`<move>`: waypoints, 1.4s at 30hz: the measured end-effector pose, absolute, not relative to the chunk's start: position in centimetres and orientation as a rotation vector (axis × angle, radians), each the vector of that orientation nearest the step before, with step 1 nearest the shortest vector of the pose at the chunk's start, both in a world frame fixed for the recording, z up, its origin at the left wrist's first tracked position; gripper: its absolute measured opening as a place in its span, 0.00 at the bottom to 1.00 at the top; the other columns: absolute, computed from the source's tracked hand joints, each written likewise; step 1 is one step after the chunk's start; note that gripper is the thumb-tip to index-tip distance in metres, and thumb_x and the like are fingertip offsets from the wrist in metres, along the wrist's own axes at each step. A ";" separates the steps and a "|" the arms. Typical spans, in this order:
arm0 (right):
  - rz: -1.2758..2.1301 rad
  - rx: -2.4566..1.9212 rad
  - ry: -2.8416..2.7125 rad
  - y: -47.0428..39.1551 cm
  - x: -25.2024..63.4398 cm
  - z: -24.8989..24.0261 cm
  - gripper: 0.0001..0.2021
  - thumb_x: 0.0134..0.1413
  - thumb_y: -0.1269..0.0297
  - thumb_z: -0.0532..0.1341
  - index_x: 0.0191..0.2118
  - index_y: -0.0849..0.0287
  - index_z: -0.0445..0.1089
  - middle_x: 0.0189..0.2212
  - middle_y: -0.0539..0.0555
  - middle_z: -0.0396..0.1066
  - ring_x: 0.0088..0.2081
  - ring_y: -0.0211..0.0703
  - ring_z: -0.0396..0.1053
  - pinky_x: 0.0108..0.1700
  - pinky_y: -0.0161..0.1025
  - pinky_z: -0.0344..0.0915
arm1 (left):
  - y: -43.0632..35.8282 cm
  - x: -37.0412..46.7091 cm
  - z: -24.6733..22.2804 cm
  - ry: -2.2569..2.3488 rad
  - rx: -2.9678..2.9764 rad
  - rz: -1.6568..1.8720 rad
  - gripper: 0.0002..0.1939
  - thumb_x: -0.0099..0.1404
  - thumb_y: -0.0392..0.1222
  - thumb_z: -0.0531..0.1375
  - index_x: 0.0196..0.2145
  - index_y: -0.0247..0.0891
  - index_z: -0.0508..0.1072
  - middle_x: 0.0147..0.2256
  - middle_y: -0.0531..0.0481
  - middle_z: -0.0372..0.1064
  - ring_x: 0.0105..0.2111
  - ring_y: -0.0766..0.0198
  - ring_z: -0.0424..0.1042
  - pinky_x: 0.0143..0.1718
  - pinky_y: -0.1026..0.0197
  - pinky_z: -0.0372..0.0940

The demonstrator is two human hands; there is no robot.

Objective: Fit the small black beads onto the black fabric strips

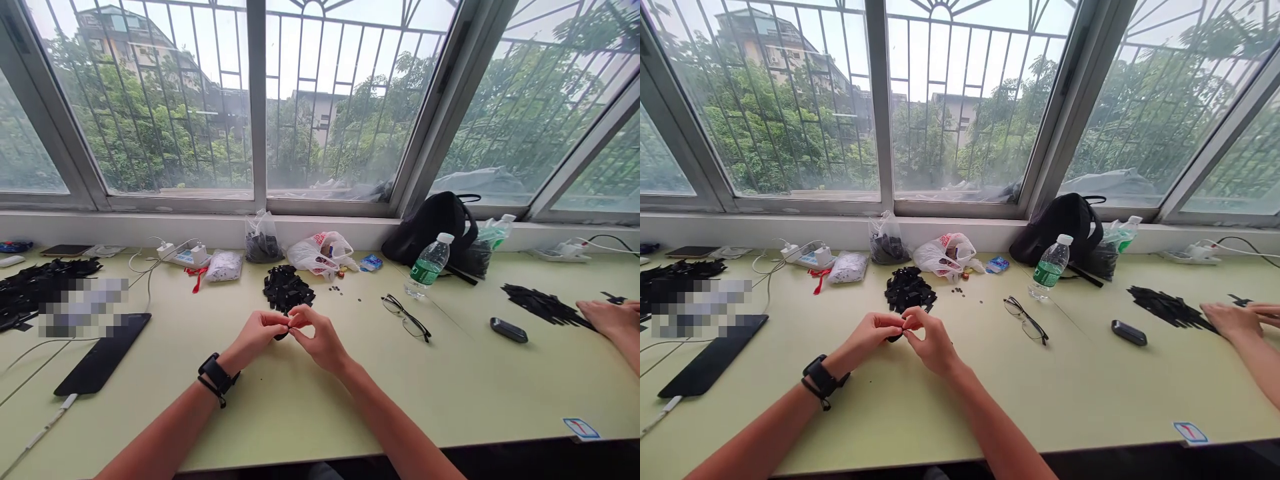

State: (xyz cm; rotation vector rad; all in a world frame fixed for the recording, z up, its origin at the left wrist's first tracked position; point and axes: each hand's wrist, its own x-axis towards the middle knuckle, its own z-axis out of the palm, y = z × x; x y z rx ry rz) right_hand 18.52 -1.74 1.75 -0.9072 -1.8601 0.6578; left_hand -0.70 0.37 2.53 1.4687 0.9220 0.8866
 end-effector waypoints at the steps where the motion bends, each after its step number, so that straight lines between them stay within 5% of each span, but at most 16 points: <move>1: 0.670 -0.907 -1.854 -1.7 18.6 1.7 0.13 0.58 0.69 0.62 0.49 0.52 0.67 0.36 0.49 0.77 0.38 0.43 0.76 0.45 0.41 0.72 | 0.4 -0.7 2.5 0.919 1.466 0.883 0.15 0.58 0.45 0.66 0.39 0.35 0.84 0.31 0.47 0.77 0.27 0.66 0.62 0.27 0.63 0.52; 5: 0.667 -0.917 -1.837 -1.6 18.7 1.6 0.16 0.57 0.70 0.63 0.50 0.51 0.67 0.34 0.48 0.78 0.37 0.43 0.76 0.47 0.43 0.71 | 0.4 -0.7 2.6 0.909 1.466 0.872 0.18 0.58 0.50 0.67 0.40 0.34 0.84 0.28 0.49 0.75 0.24 0.68 0.58 0.25 0.63 0.49; 11: 0.656 -0.931 -1.824 -1.7 18.7 1.7 0.18 0.56 0.70 0.62 0.53 0.52 0.65 0.33 0.48 0.78 0.37 0.45 0.77 0.47 0.45 0.72 | 0.3 -0.8 2.6 0.879 1.434 0.894 0.22 0.56 0.54 0.70 0.42 0.34 0.83 0.35 0.42 0.80 0.29 0.63 0.68 0.27 0.63 0.53; 19: 0.777 -0.909 -1.735 -1.6 18.7 2.0 0.26 0.57 0.69 0.62 0.59 0.53 0.58 0.35 0.50 0.77 0.37 0.44 0.77 0.48 0.48 0.74 | 0.5 -0.9 2.4 0.821 1.343 0.916 0.19 0.54 0.49 0.73 0.41 0.37 0.83 0.41 0.42 0.81 0.42 0.54 0.75 0.45 0.57 0.64; 42: 0.809 -0.884 -1.723 -1.6 18.4 1.6 0.24 0.58 0.67 0.63 0.59 0.53 0.59 0.35 0.51 0.78 0.39 0.45 0.77 0.50 0.48 0.74 | 0.6 -1.2 2.4 0.806 1.399 0.874 0.20 0.54 0.48 0.73 0.42 0.36 0.80 0.39 0.41 0.80 0.39 0.55 0.76 0.40 0.58 0.64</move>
